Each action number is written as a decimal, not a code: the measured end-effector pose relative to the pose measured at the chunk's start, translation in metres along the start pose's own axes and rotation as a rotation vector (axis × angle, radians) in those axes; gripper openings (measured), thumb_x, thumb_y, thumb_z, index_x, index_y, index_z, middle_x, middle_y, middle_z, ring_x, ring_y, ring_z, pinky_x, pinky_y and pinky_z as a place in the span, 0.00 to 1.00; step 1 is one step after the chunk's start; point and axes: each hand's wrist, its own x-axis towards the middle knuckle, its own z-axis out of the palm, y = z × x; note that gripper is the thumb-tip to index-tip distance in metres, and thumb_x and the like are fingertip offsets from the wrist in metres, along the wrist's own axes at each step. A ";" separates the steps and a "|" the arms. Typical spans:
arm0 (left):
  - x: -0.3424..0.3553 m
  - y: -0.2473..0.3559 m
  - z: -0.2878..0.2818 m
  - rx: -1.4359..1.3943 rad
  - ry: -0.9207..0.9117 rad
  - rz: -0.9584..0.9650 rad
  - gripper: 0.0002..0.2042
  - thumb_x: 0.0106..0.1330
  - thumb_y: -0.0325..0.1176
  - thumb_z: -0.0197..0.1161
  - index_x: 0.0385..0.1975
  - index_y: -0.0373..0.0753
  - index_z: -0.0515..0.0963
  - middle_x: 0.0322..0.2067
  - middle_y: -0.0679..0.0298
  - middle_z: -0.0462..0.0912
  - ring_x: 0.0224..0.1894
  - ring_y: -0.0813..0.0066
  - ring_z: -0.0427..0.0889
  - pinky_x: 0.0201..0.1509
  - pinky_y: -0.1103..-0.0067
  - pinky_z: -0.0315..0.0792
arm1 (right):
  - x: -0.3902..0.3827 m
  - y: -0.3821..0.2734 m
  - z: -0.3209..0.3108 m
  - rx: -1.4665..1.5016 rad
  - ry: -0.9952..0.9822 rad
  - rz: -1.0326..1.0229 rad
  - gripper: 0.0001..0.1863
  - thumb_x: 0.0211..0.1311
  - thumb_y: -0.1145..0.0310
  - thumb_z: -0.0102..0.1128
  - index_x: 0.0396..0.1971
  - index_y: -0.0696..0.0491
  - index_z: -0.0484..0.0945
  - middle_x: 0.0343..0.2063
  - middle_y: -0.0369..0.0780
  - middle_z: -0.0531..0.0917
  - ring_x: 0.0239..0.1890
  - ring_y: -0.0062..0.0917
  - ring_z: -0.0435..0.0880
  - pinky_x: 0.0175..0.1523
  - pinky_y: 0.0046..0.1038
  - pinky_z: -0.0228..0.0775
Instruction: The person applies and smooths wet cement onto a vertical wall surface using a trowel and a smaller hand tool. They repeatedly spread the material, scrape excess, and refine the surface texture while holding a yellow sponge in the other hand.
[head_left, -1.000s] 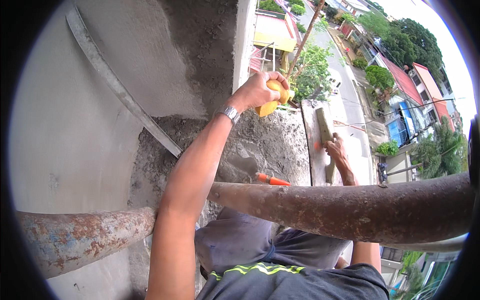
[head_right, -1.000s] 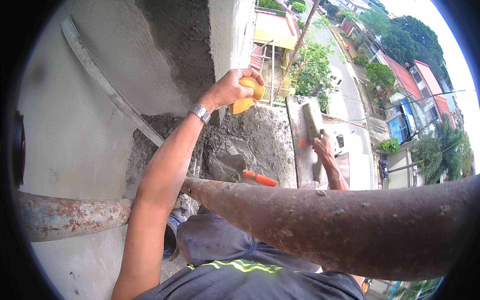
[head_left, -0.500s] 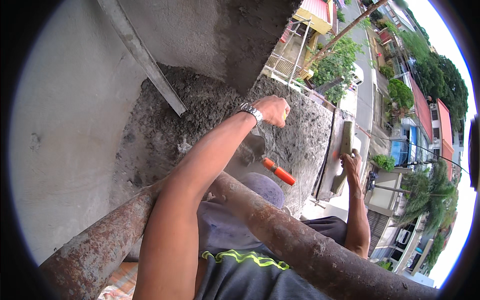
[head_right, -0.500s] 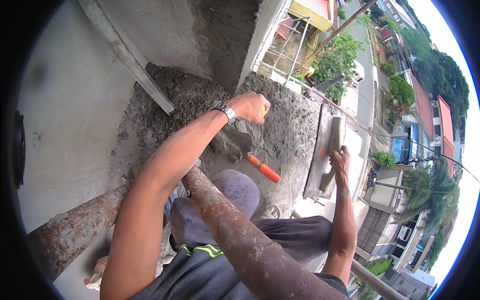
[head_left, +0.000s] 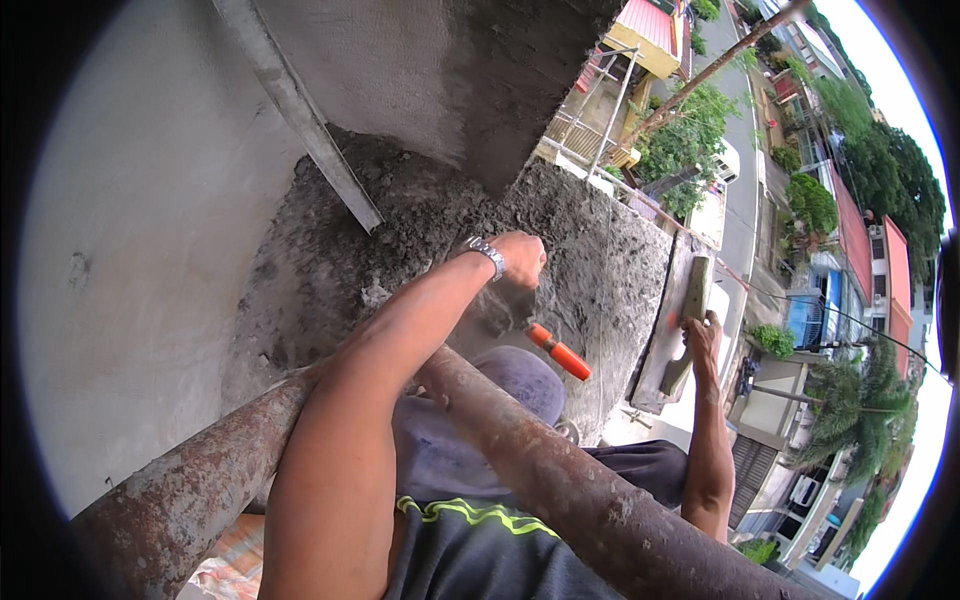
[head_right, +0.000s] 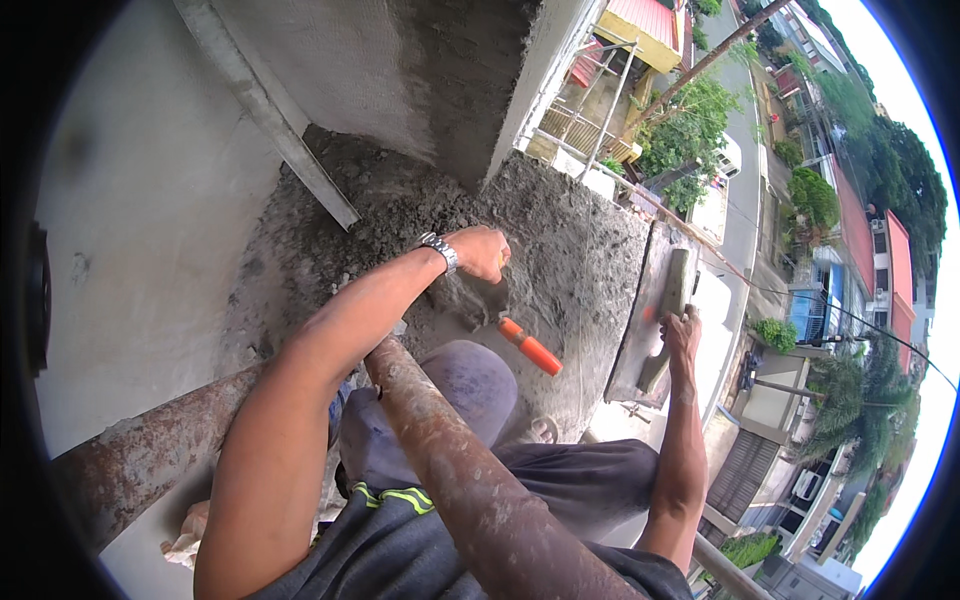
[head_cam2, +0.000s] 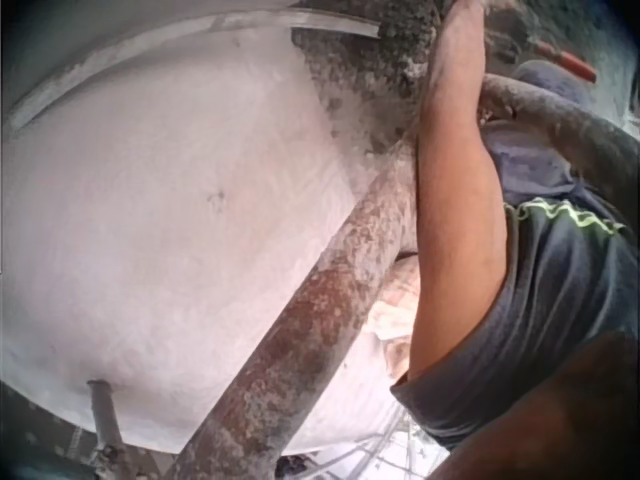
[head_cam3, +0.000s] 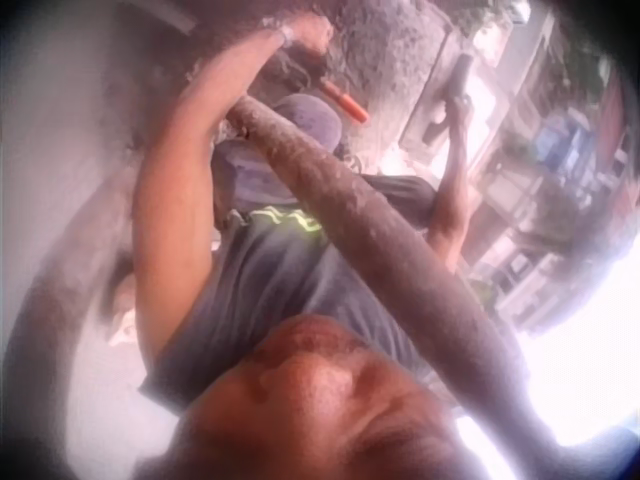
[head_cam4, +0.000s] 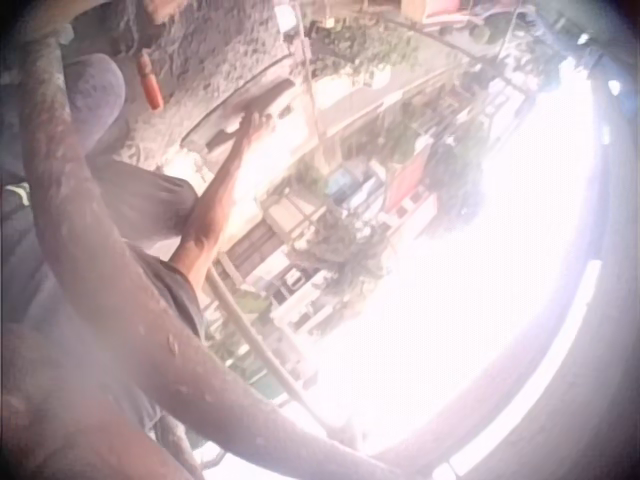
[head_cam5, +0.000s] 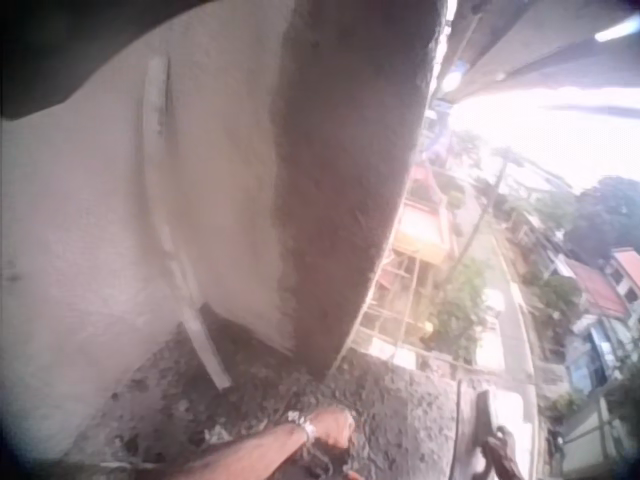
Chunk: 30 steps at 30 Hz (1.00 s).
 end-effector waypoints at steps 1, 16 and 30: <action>-0.004 -0.002 -0.003 -0.001 -0.042 -0.004 0.18 0.41 0.42 0.72 0.31 0.40 0.82 0.33 0.54 0.86 0.39 0.56 0.84 0.45 0.67 0.76 | 0.000 -0.002 0.003 -0.007 -0.001 -0.007 0.15 0.56 0.71 0.58 0.42 0.61 0.73 0.20 0.41 0.81 0.18 0.20 0.77 0.23 0.22 0.69; -0.239 0.155 -0.053 -0.109 1.158 0.288 0.26 0.48 0.22 0.68 0.50 0.35 0.68 0.41 0.51 0.75 0.40 0.58 0.83 0.37 0.70 0.82 | -0.014 -0.030 0.032 -0.073 -0.193 -0.151 0.12 0.59 0.73 0.56 0.42 0.59 0.70 0.19 0.37 0.78 0.18 0.18 0.75 0.22 0.22 0.66; -0.430 0.057 0.089 -0.085 0.543 -0.719 0.24 0.42 0.34 0.68 0.45 0.41 0.77 0.43 0.55 0.82 0.44 0.53 0.82 0.48 0.64 0.75 | -0.024 -0.053 0.027 -0.356 -0.181 -0.528 0.17 0.56 0.73 0.60 0.47 0.58 0.76 0.21 0.42 0.80 0.21 0.24 0.78 0.28 0.29 0.69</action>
